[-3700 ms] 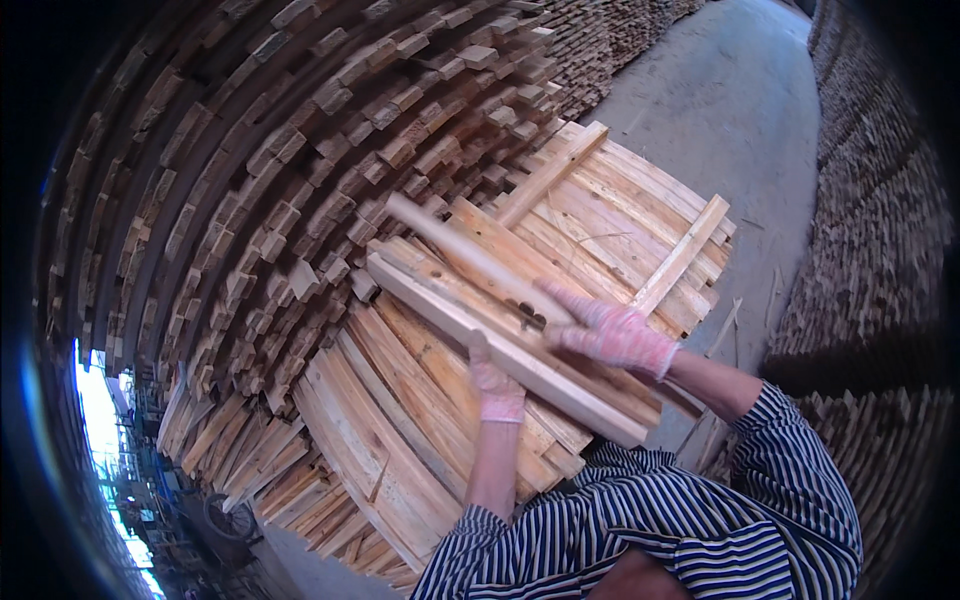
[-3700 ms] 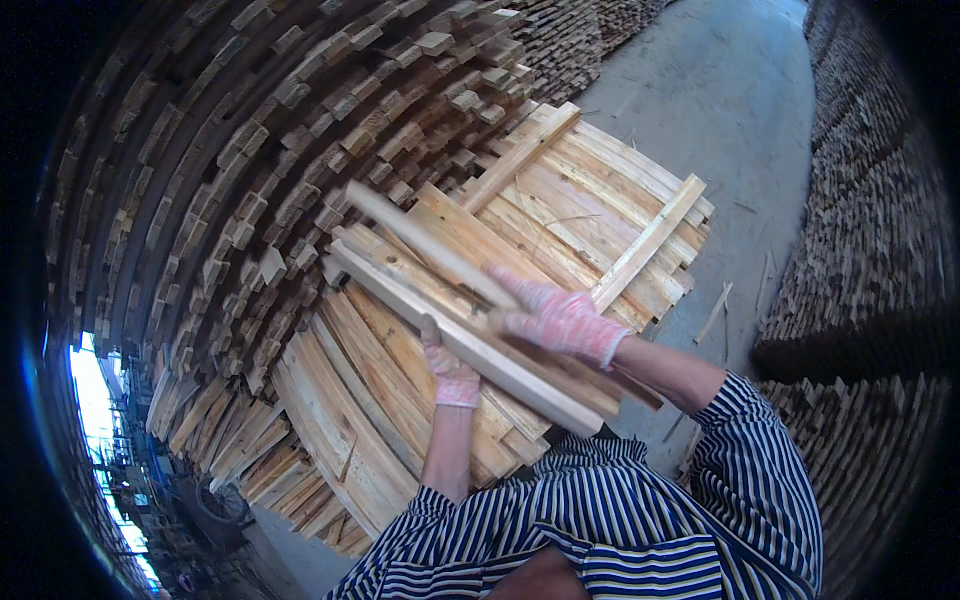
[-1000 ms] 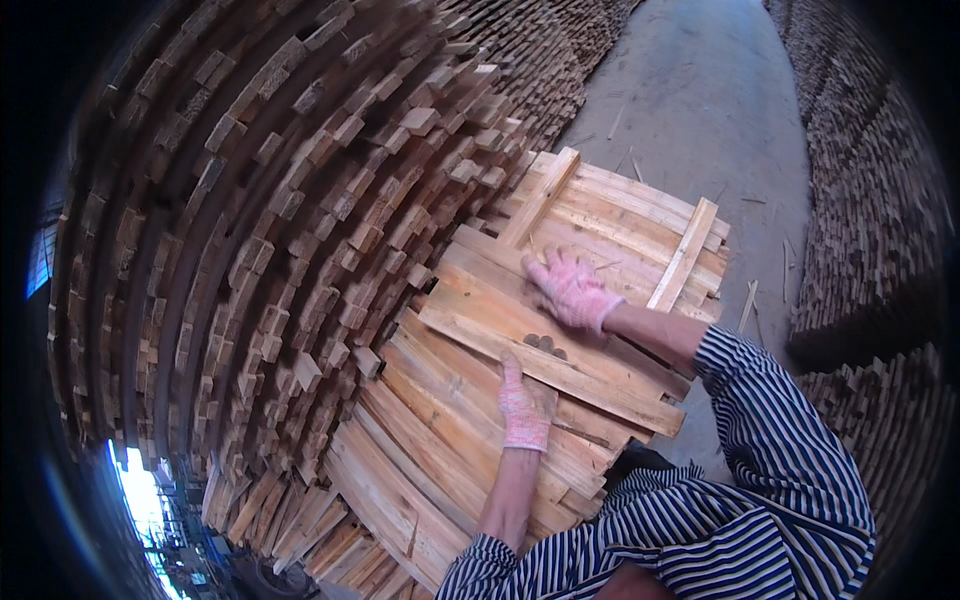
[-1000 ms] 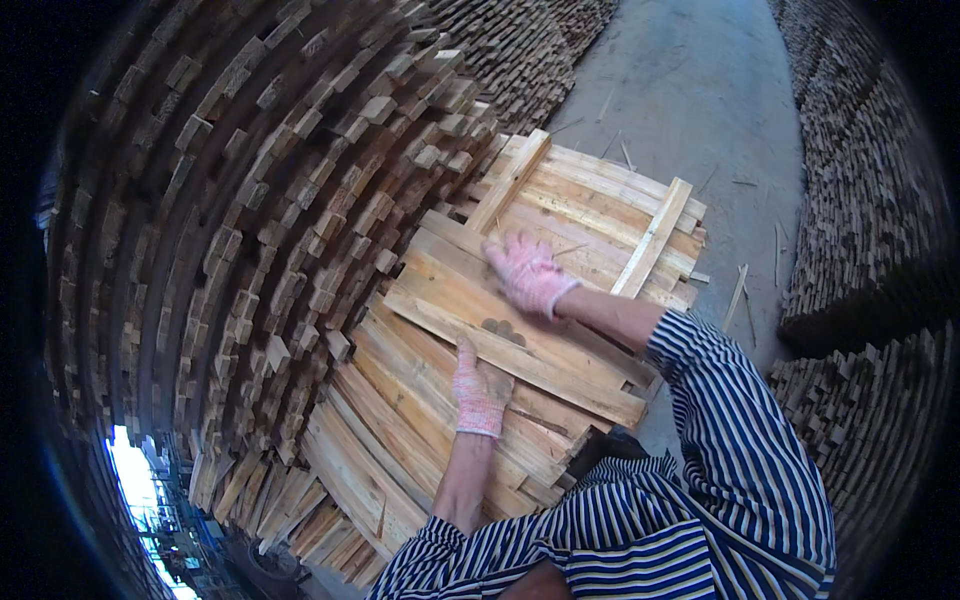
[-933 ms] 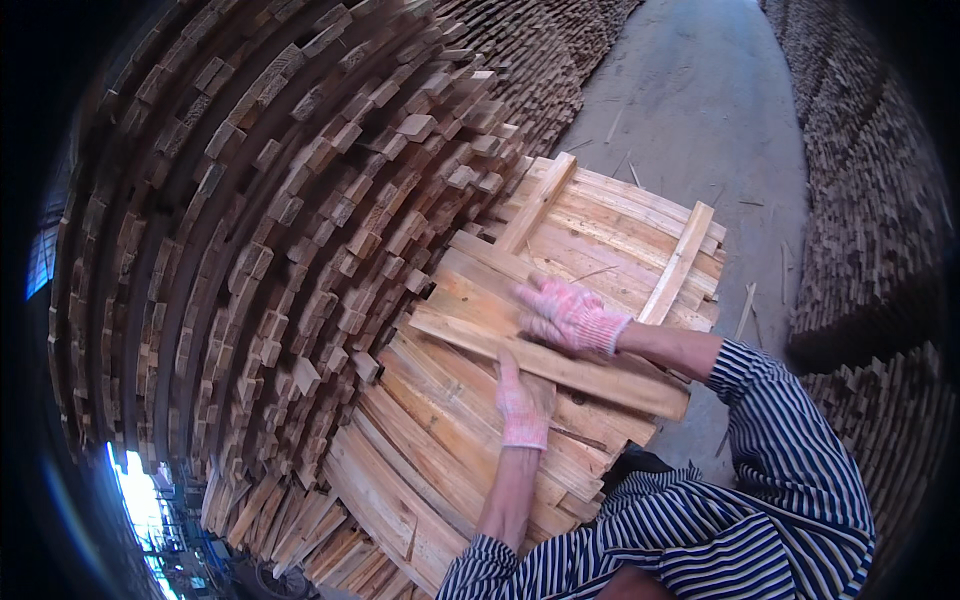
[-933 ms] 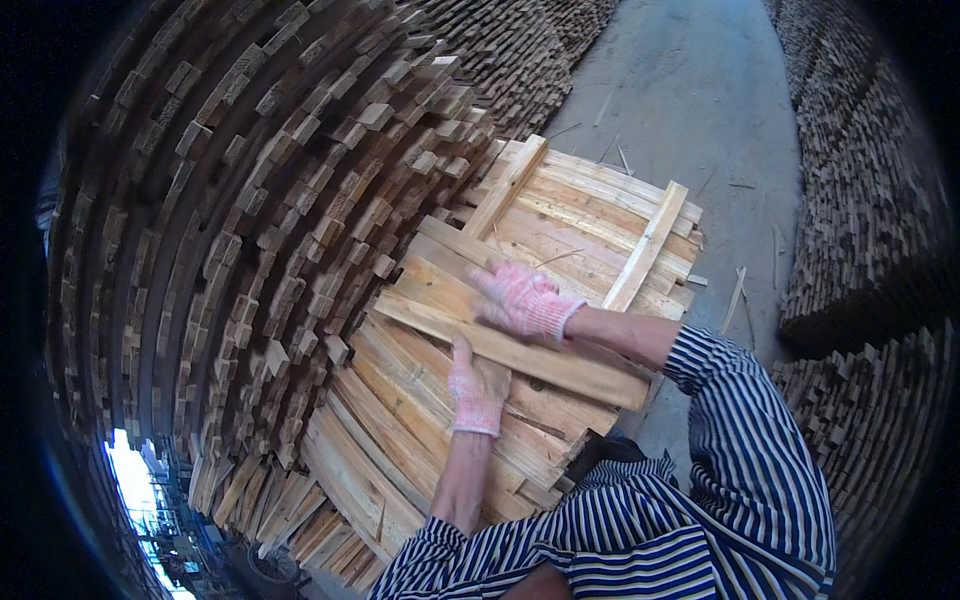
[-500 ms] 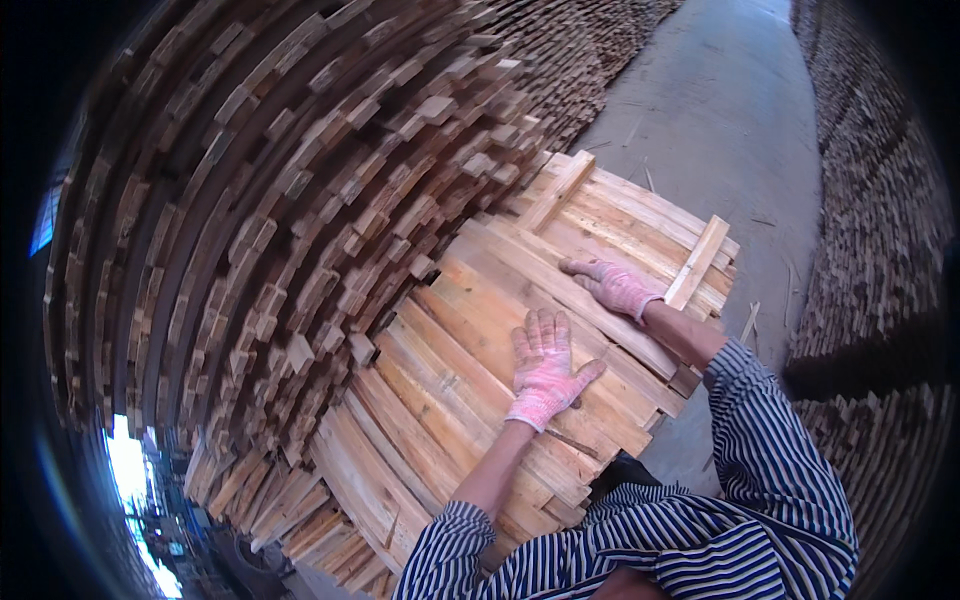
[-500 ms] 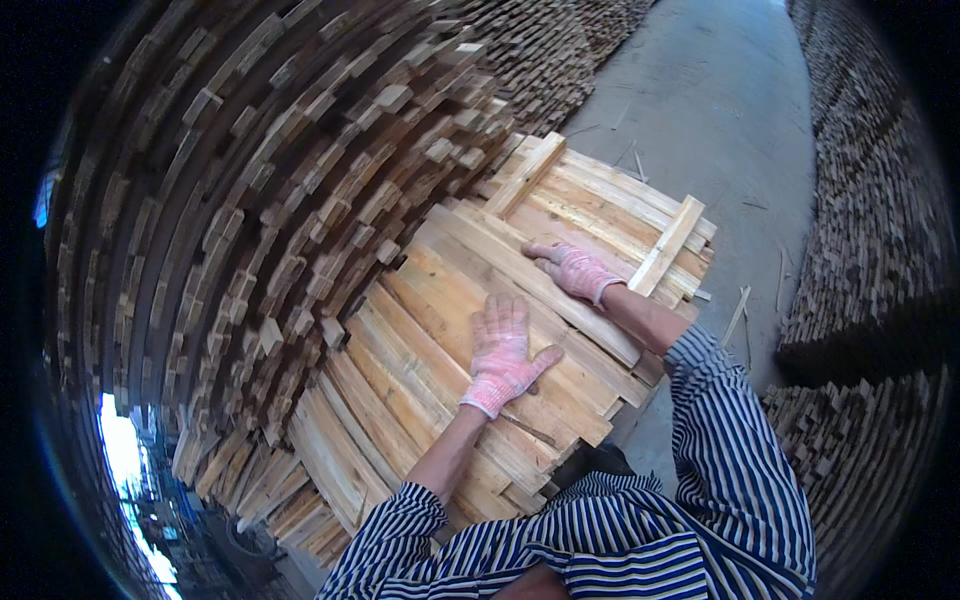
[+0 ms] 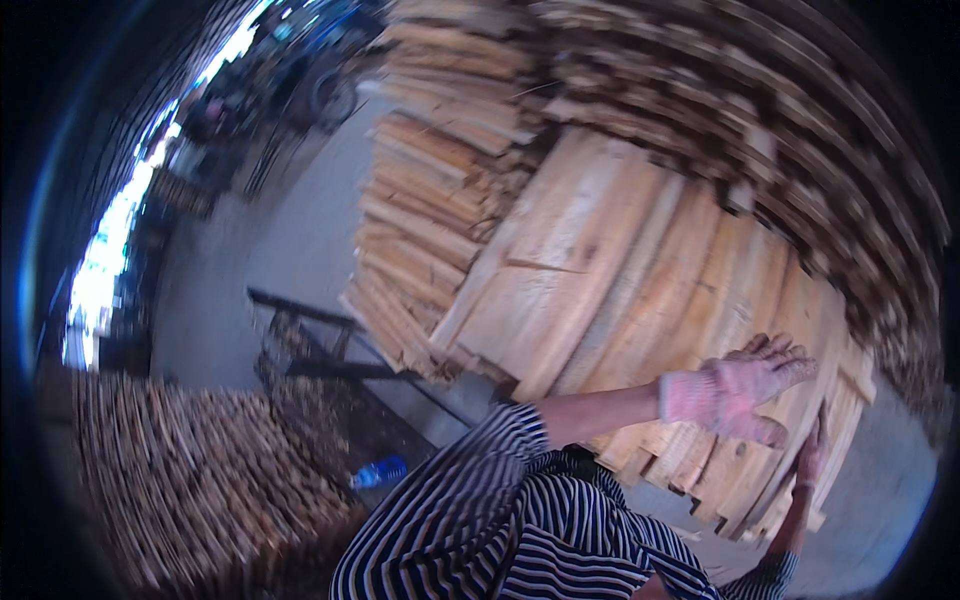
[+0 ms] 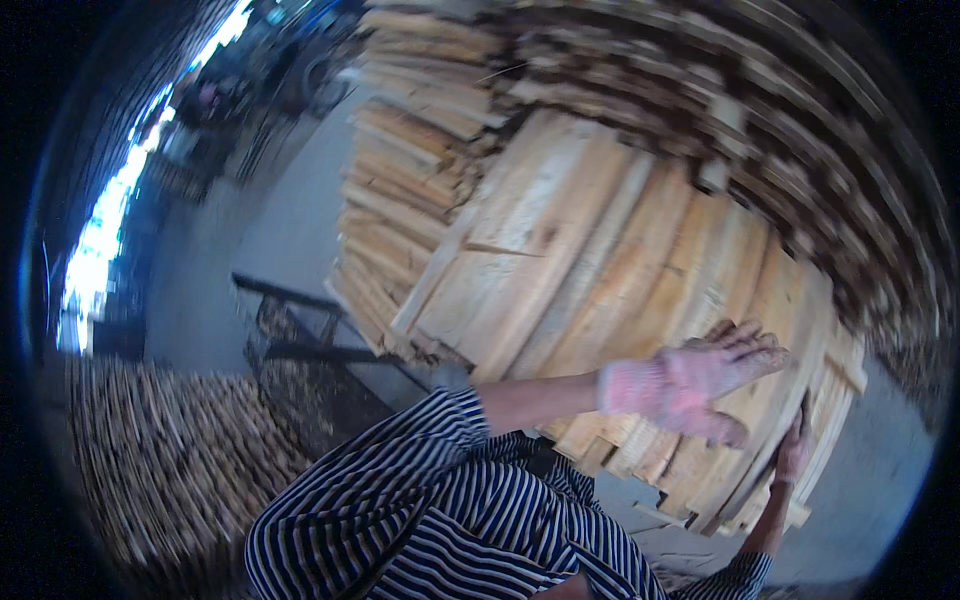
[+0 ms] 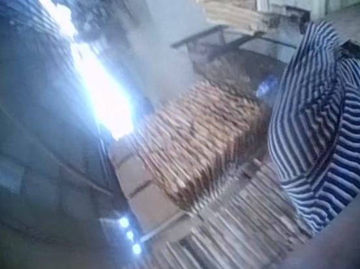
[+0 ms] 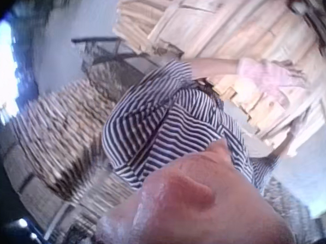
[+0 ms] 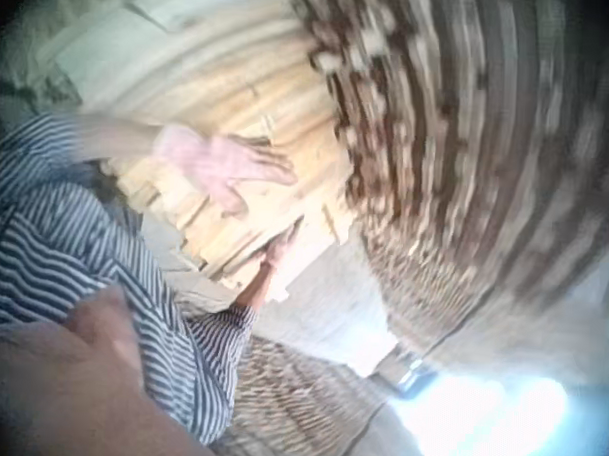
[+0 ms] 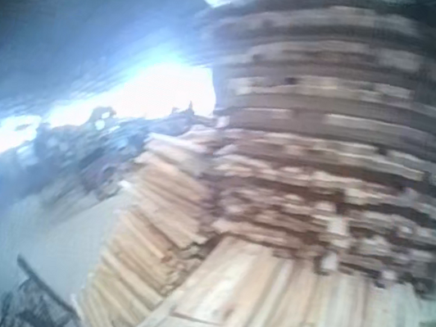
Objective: The person repeatedly picks up bundles of wooden planks from a pile and stacks them onto a growing stack. The worker wears pink gloves and handles the lumber by hand, moving between two locations in a warehouse setting.
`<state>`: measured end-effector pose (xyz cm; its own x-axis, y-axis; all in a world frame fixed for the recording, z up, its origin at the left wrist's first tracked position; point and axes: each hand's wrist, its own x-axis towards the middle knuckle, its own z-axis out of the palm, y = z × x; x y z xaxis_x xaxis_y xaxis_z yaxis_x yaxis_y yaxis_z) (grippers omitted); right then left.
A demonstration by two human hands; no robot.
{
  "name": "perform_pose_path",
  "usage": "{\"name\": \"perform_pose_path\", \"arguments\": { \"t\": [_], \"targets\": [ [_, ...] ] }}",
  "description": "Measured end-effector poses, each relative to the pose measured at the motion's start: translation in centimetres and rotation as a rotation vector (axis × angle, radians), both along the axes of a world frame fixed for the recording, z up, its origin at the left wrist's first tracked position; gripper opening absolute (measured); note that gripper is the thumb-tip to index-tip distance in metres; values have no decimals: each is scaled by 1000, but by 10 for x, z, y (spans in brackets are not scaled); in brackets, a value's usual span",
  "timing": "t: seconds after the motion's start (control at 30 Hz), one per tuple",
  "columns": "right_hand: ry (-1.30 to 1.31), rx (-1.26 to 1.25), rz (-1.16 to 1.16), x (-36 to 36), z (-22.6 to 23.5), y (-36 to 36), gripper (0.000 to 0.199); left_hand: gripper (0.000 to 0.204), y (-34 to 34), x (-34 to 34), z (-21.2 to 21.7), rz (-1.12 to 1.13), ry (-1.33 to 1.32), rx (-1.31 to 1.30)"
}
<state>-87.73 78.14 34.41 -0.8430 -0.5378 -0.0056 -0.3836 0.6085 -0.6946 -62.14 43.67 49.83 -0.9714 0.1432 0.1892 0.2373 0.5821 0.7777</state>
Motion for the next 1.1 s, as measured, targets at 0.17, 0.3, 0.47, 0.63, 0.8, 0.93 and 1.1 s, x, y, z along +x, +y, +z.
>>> {"name": "perform_pose_path", "arguments": {
  "t": [0.17,0.3,0.47,0.63,0.8,0.93,1.1],
  "targets": [
    [335,511,-32,-42,17,-44,46,72,-114,234,0,1046,510,226],
    [859,445,95,33,94,-200,48,51,-148,388,-168,1981,365,601],
    [907,-32,790,209,144,-447,45,81,-89,526,-366,2111,-746,1134],
    [625,-110,1398,377,119,-600,53,82,-122,598,-459,1991,-770,955],
    [586,78,1825,484,52,-681,51,86,-247,652,-498,2196,-708,581],
    [620,42,1990,526,13,-707,52,100,-294,718,-586,2454,-735,181],
    [670,212,1927,527,-3,-718,51,129,-375,712,-600,2435,-1098,645]
  ]
}}
